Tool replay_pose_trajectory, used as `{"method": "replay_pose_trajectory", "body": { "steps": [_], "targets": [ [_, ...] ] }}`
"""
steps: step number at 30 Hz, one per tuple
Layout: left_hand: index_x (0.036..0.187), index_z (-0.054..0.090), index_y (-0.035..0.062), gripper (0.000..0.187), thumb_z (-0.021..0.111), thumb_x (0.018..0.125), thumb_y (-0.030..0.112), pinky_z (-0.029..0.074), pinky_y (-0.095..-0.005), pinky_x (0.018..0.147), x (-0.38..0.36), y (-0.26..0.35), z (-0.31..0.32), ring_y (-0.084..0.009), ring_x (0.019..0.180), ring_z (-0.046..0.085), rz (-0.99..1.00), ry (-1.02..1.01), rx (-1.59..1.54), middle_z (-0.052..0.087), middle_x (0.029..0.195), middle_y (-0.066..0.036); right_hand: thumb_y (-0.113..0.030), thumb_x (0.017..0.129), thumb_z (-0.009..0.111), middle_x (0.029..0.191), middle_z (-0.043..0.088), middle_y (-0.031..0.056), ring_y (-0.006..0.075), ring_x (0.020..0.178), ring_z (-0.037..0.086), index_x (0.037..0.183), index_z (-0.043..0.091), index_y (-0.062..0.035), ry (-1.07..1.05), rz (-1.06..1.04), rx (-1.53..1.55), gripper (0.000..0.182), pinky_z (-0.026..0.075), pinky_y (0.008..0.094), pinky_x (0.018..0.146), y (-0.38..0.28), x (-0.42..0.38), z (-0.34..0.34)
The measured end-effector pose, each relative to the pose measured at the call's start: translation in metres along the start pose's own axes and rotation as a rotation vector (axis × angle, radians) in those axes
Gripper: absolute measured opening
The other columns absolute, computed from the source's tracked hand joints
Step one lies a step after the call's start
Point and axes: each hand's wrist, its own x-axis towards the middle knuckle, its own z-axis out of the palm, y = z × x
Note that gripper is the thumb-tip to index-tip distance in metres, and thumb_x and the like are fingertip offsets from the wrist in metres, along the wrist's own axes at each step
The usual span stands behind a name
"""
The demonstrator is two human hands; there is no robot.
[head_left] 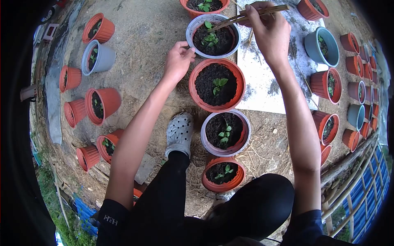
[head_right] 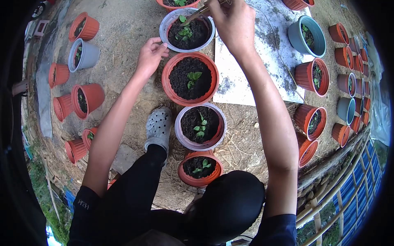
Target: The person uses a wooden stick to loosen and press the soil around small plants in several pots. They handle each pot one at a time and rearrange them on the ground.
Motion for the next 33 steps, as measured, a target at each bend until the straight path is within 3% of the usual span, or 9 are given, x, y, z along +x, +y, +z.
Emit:
{"method": "replay_pose_trajectory", "body": {
  "steps": [2, 4, 8, 18, 22, 25, 29, 33],
  "targets": [
    [0.133, 0.058, -0.0006, 0.035, 0.066, 0.105, 0.02, 0.055, -0.033, 0.078, 0.0, 0.002, 0.001, -0.0185, 0.088, 0.075, -0.005, -0.001, -0.003, 0.076, 0.1, -0.011, -0.01, 0.104, 0.065, 0.082, 0.077, 0.0164, 0.0241, 0.078, 0.079, 0.108, 0.065, 0.004, -0.092, 0.053, 0.017, 0.014, 0.061, 0.0345, 0.068, 0.002, -0.002, 0.013],
    [0.133, 0.058, -0.0005, 0.035, 0.066, 0.105, 0.02, 0.055, -0.033, 0.078, -0.001, 0.002, 0.001, -0.0185, 0.088, 0.074, -0.011, 0.0, -0.005, 0.076, 0.1, -0.011, -0.023, 0.105, 0.067, 0.093, 0.081, 0.0142, 0.0204, 0.091, 0.081, 0.113, 0.07, -0.0015, -0.125, -0.114, -0.185, 0.023, 0.063, 0.0321, 0.081, 0.019, -0.005, 0.025],
    [0.133, 0.058, -0.0004, 0.035, 0.066, 0.106, 0.02, 0.055, -0.0337, 0.078, -0.001, -0.001, -0.001, -0.0185, 0.089, 0.074, -0.012, 0.0, -0.005, 0.075, 0.1, -0.012, -0.023, 0.106, 0.066, 0.094, 0.081, 0.0155, 0.0215, 0.092, 0.081, 0.113, 0.07, -0.0006, -0.125, -0.002, -0.15, 0.024, 0.063, 0.0322, 0.081, 0.03, -0.01, 0.026],
    [0.134, 0.057, -0.0005, 0.036, 0.066, 0.105, 0.02, 0.055, -0.034, 0.078, -0.001, 0.002, 0.0, -0.0191, 0.09, 0.075, -0.02, -0.001, 0.008, 0.076, 0.102, -0.012, -0.023, 0.106, 0.066, 0.096, 0.08, 0.0167, 0.021, 0.095, 0.08, 0.116, 0.067, 0.0029, -0.198, 0.008, 0.018, 0.028, 0.064, 0.0339, 0.085, 0.031, -0.012, 0.01],
    [0.134, 0.057, -0.0005, 0.036, 0.066, 0.105, 0.02, 0.055, -0.0341, 0.078, -0.001, 0.0, 0.0, -0.0193, 0.09, 0.075, -0.013, -0.006, -0.007, 0.076, 0.102, -0.012, -0.023, 0.108, 0.063, 0.101, 0.08, 0.0161, 0.0234, 0.096, 0.08, 0.117, 0.067, 0.0017, -0.31, 0.015, -0.155, 0.027, 0.064, 0.0352, 0.087, 0.029, -0.011, 0.0],
    [0.134, 0.057, -0.0003, 0.036, 0.066, 0.105, 0.02, 0.055, -0.0339, 0.078, -0.003, 0.001, -0.001, -0.0193, 0.09, 0.075, -0.025, -0.005, 0.002, 0.076, 0.102, -0.012, -0.024, 0.108, 0.063, 0.099, 0.081, 0.0149, 0.0229, 0.096, 0.08, 0.116, 0.068, -0.0002, -0.206, -0.044, -0.144, 0.026, 0.063, 0.0351, 0.086, 0.032, -0.008, -0.001],
    [0.134, 0.057, 0.0002, 0.036, 0.066, 0.106, 0.021, 0.055, -0.0338, 0.078, -0.001, 0.001, 0.0, -0.019, 0.09, 0.075, -0.022, -0.01, -0.003, 0.076, 0.102, -0.012, -0.025, 0.108, 0.063, 0.098, 0.081, 0.0139, 0.0218, 0.097, 0.08, 0.115, 0.069, -0.0017, -0.22, -0.022, -0.287, 0.025, 0.063, 0.0341, 0.085, 0.032, -0.006, 0.001],
    [0.134, 0.057, 0.0005, 0.036, 0.065, 0.106, 0.021, 0.055, -0.0339, 0.078, -0.001, 0.0, 0.0, -0.0188, 0.09, 0.074, -0.016, -0.013, -0.005, 0.075, 0.101, -0.011, -0.025, 0.107, 0.064, 0.096, 0.081, 0.0134, 0.0213, 0.097, 0.08, 0.114, 0.069, -0.002, -0.162, -0.036, -0.157, 0.024, 0.063, 0.0328, 0.083, 0.038, -0.005, 0.015]
  ]
}}
